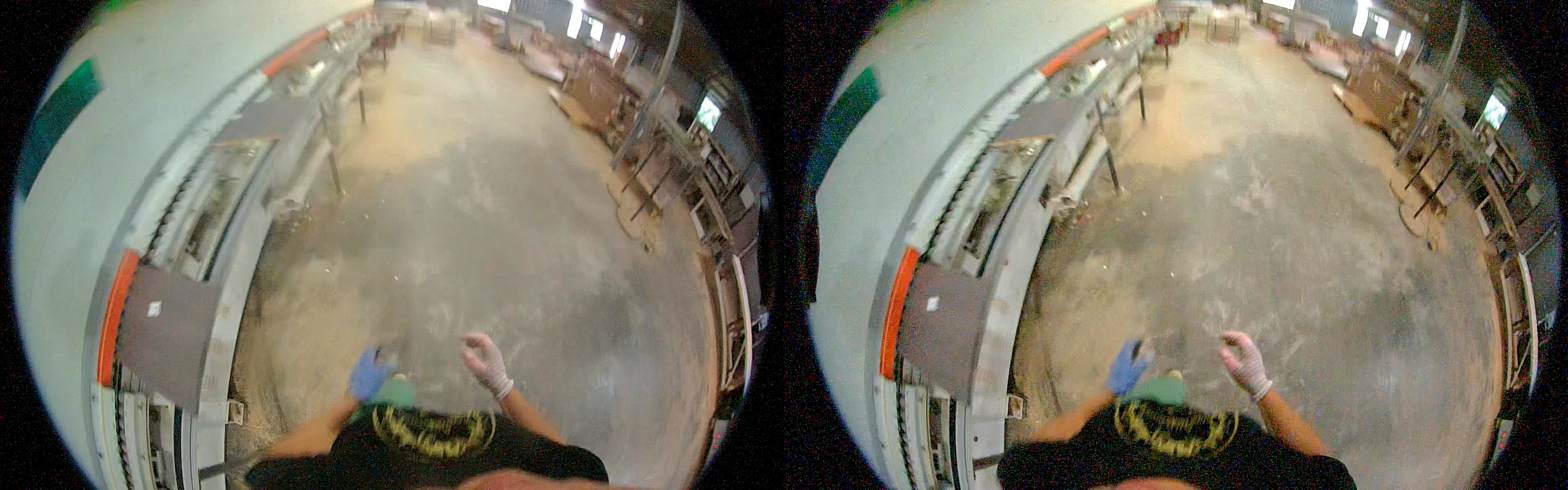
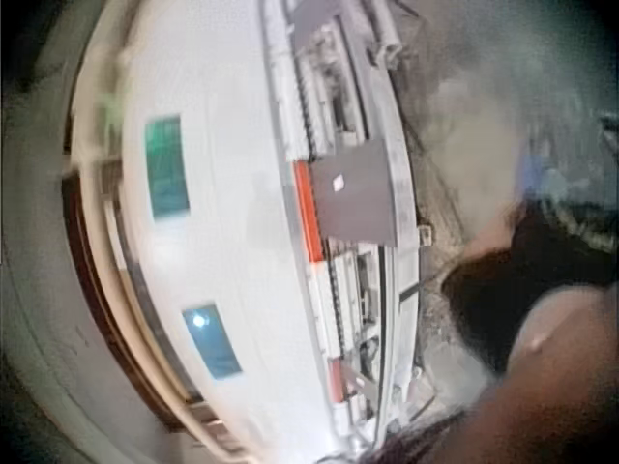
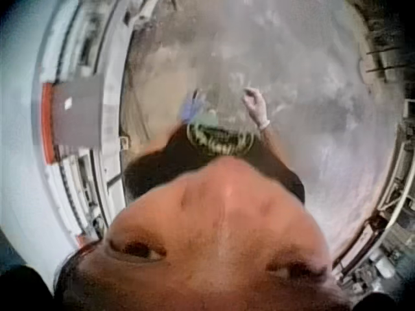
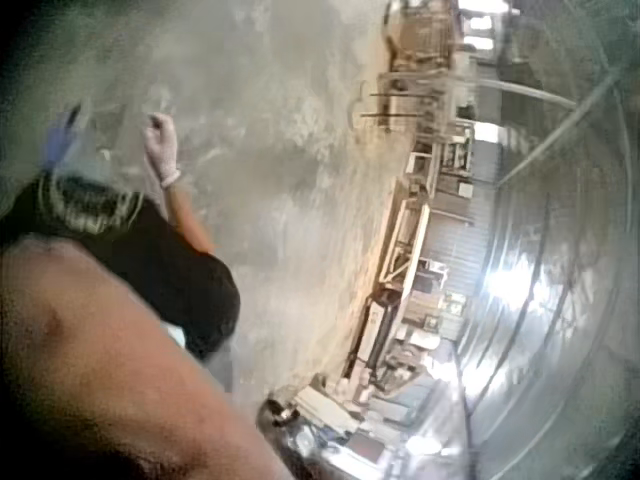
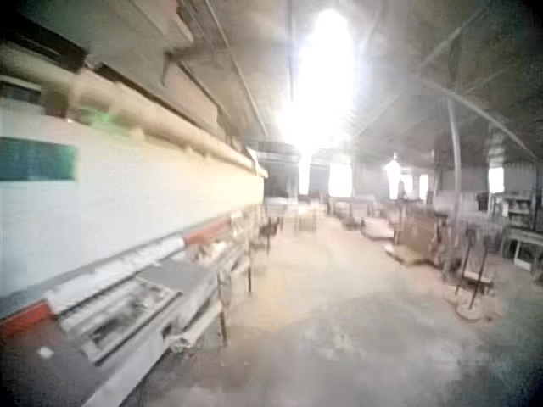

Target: The person repeatedly picks up large flat panels from a machine and stacks them on a nearby table. The person handles the panels by hand, lifting and placing them one at a time in a repetitive sequence.

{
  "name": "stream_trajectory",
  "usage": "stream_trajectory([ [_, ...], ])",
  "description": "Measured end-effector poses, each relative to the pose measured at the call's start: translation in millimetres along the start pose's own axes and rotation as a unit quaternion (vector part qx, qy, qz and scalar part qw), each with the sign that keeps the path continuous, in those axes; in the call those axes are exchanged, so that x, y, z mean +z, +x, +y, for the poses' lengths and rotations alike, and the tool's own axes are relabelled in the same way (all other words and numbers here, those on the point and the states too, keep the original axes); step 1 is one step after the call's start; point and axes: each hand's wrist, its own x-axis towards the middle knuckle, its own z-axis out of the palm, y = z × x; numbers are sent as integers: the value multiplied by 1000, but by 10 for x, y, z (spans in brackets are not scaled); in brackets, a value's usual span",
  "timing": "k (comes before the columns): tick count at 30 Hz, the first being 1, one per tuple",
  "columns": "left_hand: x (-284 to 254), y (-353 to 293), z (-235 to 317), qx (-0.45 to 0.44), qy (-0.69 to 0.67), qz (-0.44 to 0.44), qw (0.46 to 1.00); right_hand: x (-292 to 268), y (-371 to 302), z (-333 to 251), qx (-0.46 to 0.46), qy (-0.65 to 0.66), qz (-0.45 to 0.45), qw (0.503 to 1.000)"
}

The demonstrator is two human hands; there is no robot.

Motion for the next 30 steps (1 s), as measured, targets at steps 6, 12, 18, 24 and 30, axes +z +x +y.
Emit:
stream_trajectory([
  [6, 1108, 5335, 2337, 306, 42, 15, 951, -1574, 2495, 2443, 244, -38, 275, 929],
  [12, 882, 9825, 2823, 62, -10, -28, 998, -3512, 8755, 3781, 83, -50, 306, 947],
  [18, 276, 13847, 3195, -3, -14, -94, 996, -3492, 13433, 4472, 0, -127, 61, 990],
  [24, 857, 18877, 6861, 384, -10, -54, 922, -4637, 15986, 6360, 333, 80, 316, 885],
  [30, 373, 22303, 6601, 106, 3, -57, 993, -5790, 20908, 7034, 134, -63, 250, 957],
])
